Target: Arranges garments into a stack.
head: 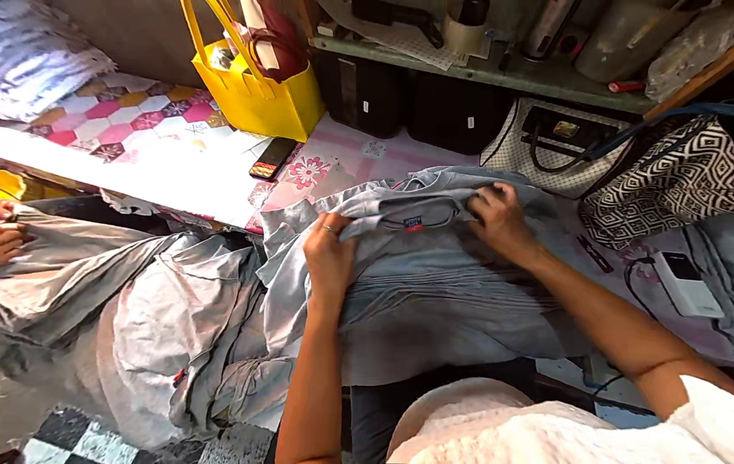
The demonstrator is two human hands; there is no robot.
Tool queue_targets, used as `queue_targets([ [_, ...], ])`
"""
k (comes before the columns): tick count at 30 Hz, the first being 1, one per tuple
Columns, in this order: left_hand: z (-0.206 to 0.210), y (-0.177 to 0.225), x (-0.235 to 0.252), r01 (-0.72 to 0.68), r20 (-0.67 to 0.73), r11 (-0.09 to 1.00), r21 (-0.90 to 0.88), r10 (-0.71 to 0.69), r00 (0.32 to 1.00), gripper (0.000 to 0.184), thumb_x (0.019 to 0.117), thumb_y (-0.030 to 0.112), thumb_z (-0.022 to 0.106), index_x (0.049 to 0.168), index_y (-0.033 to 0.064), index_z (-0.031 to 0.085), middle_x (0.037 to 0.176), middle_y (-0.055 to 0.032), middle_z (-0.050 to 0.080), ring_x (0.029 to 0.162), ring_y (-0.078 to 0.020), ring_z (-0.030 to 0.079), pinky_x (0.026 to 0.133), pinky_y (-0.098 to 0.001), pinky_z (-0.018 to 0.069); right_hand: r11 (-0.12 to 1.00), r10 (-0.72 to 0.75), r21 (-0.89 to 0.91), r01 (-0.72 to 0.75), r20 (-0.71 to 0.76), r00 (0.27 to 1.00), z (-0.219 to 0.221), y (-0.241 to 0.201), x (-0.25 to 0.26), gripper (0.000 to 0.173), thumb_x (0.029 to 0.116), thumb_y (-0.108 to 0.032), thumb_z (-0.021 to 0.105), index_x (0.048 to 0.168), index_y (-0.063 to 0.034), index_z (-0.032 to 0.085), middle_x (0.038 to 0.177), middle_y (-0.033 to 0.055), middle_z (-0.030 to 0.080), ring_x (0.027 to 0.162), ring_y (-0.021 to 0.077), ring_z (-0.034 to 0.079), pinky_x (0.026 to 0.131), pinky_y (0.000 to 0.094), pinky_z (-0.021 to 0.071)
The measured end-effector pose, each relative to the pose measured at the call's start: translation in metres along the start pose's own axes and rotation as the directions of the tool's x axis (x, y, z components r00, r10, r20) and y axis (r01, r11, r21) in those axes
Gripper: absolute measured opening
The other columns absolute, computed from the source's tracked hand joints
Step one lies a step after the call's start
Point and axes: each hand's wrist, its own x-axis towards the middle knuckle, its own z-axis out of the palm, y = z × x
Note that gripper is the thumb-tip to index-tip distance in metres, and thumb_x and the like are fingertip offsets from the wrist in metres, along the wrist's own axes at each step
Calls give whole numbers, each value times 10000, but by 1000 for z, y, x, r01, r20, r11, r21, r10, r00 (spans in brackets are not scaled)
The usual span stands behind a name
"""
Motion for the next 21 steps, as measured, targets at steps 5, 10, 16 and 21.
queue_targets([
  [5, 32, -59, 51, 219, 331, 975, 30, -216, 919, 581, 816, 71, 833, 1332, -53, 599, 1208, -268, 672, 1083, -425, 659, 965, -587, 511, 969, 213, 61, -240, 291, 933, -40, 19, 87, 235, 929, 57, 565, 1154, 22, 618, 962, 282, 689, 945, 504, 672, 833, 706, 483],
  [10, 57, -95, 72, 293, 680, 932, 213, -356, 641, 537, 830, 300, 860, 1248, 12, 682, 1212, -226, 682, 1213, -440, 581, 1036, -658, 423, 951, 236, 19, -307, 595, 768, -10, 41, 127, 614, 950, 68, 575, 1509, -117, 403, 1151, 323, 662, 1062, 551, 643, 886, 720, 486],
  [16, 34, -62, 29, 233, 534, 972, -42, -175, 827, 281, 841, 41, 801, 1093, -33, 700, 1045, -193, 706, 981, -320, 690, 910, -550, 548, 996, 21, 62, -64, 536, 844, -20, 46, 96, 362, 1006, 2, 513, 1367, 4, 540, 1176, 246, 686, 1149, 429, 642, 1064, 680, 350],
  [21, 10, 10, -61, -157, 391, 975, -157, 207, 897, 218, 831, -33, 638, 981, 74, 756, 1157, -159, 704, 1071, -334, 665, 906, -487, 553, 985, -170, 49, 163, 257, 951, -16, 54, 56, 575, 678, -95, 914, 1179, -5, 646, 1323, 236, 606, 1254, 437, 572, 1075, 726, 332],
])
